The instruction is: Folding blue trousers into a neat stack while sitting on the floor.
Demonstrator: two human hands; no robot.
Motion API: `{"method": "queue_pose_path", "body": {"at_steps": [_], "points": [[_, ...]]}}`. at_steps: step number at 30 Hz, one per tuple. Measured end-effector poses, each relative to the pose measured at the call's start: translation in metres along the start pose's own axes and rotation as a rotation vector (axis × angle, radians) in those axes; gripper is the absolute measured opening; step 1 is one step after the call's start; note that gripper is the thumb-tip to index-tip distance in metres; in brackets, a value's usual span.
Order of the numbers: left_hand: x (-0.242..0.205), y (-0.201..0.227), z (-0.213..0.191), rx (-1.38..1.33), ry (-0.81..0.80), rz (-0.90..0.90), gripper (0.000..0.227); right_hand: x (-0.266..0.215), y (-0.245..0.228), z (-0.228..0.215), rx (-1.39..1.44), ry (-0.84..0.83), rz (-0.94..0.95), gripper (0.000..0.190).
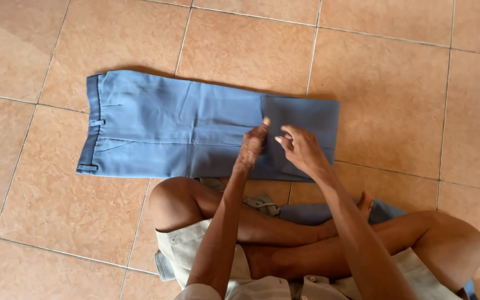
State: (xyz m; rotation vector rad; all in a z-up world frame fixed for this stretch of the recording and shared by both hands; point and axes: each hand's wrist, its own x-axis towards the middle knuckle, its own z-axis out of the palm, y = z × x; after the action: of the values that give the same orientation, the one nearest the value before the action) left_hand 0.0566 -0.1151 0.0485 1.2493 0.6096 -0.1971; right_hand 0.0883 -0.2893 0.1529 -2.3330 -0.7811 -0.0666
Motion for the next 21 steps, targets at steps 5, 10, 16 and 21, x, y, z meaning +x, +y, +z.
{"method": "queue_pose_path", "body": {"at_steps": [5, 10, 16, 21], "points": [[0.004, -0.043, -0.001, 0.317, 0.338, 0.086, 0.057, -0.044, 0.100, 0.001, -0.195, -0.057, 0.337, 0.025], [0.021, -0.056, -0.003, 0.273, 0.411, 0.126, 0.038, -0.074, 0.218, 0.025, 0.262, -0.041, 0.848, 0.047], [0.022, -0.050, 0.034, 0.357, 0.398, 0.116, 0.042, -0.073, 0.202, -0.021, 0.525, 0.133, 1.006, 0.037], [0.001, -0.057, 0.136, 0.438, 0.319, 0.087, 0.040, -0.133, 0.276, -0.054, 0.344, 0.202, 1.100, 0.038]]}}
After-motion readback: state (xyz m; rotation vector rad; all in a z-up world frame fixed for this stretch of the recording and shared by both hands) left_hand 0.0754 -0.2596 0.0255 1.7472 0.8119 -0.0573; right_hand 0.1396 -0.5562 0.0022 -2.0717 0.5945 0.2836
